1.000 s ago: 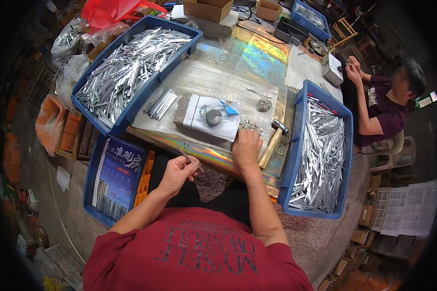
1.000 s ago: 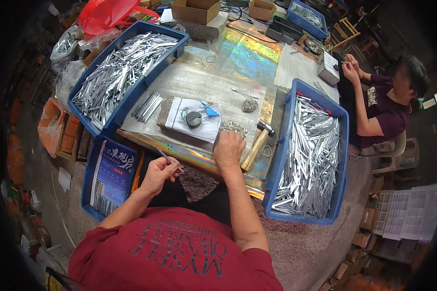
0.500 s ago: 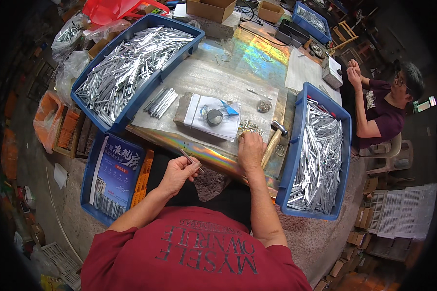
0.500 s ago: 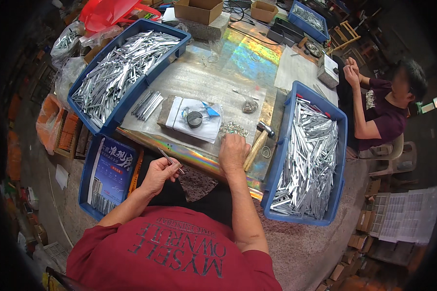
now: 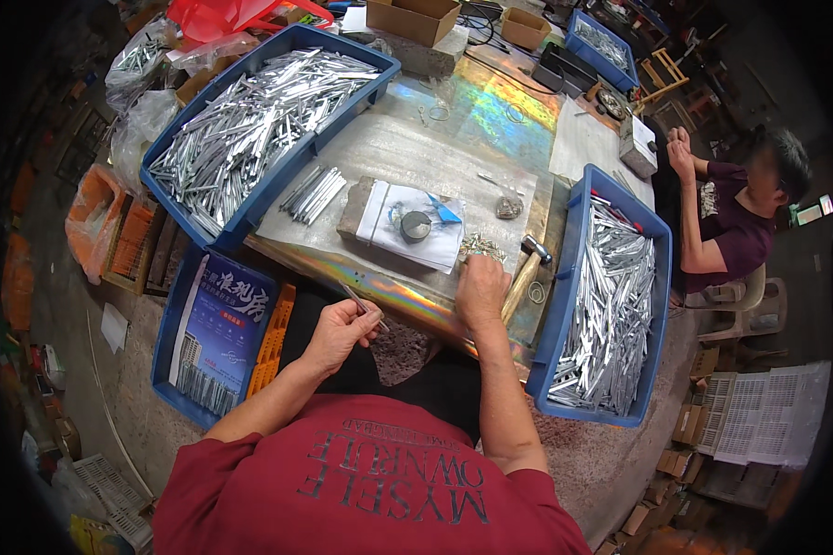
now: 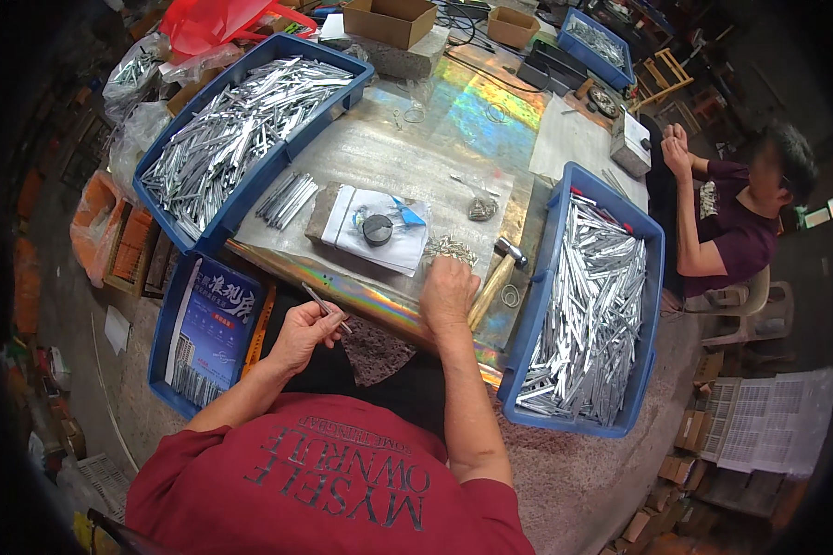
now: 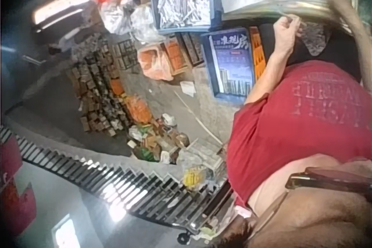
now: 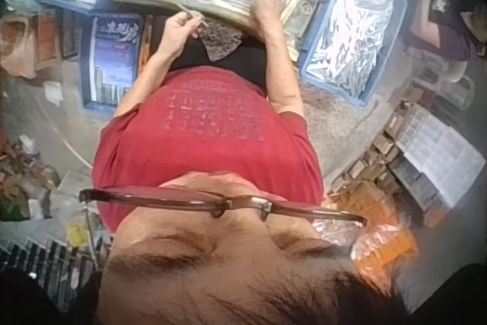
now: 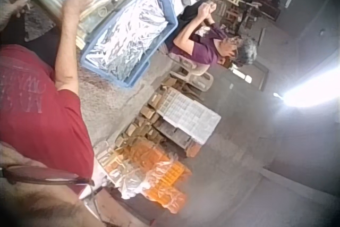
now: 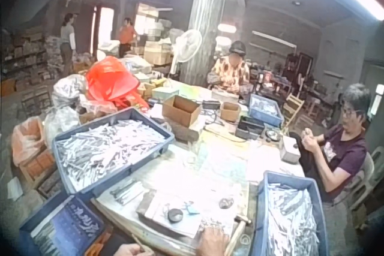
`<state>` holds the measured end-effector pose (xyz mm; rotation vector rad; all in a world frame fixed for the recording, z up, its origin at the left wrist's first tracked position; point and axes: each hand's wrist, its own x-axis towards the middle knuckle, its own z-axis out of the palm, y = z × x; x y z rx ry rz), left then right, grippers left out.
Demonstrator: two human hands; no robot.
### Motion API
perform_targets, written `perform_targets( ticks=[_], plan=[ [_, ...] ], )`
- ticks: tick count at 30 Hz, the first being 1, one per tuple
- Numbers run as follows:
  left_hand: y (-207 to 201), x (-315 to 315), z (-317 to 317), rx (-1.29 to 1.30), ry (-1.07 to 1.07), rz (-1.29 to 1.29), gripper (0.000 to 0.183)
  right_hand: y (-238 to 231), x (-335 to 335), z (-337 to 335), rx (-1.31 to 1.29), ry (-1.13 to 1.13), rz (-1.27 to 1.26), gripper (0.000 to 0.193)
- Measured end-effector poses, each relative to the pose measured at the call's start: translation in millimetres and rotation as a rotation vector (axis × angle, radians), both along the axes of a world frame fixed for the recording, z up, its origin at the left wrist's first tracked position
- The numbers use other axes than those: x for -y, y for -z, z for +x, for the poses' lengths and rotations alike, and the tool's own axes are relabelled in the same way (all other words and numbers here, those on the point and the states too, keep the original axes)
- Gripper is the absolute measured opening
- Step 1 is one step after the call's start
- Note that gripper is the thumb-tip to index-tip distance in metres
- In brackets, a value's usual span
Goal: The person assembles metal components by picking metal strips and pins from the table, inserting the pins into the strips by hand, and securing them with a hammer on a metal block.
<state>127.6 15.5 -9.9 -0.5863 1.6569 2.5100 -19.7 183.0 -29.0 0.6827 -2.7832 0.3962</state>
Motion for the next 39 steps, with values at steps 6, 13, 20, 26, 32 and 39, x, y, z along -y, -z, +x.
perform_targets(
  ticks=[6,13,20,26,32,39],
  plan=[
    [-0.2,-2.8,-7.4,-0.064,-0.02,0.024,0.016,-0.2,-9.4,4.2,0.145,-0.005,-0.482,0.006],
    [-14.7,-12.4,-31.1,-0.108,0.036,0.035,0.017,-18.7,-9.5,23.3,0.572,-0.029,-1.037,0.008],
    [-22.9,-26.3,-50.0,-0.148,0.021,0.097,0.017,-31.2,-6.4,39.3,0.745,-0.108,-1.353,0.012],
    [-14.1,-26.3,-50.3,-0.138,0.029,0.132,0.016,-22.3,-12.6,29.9,0.67,-0.027,-1.365,0.01],
    [-6.8,-24.2,-42.2,-0.1,0.018,0.131,0.016,-17.3,-11.3,3.9,0.118,-0.01,-0.507,0.006],
    [-0.4,-20.0,-35.6,-0.081,0.016,0.104,0.017,-4.9,2.0,-7.5,0.062,0.022,-0.193,0.005]
  ],
)
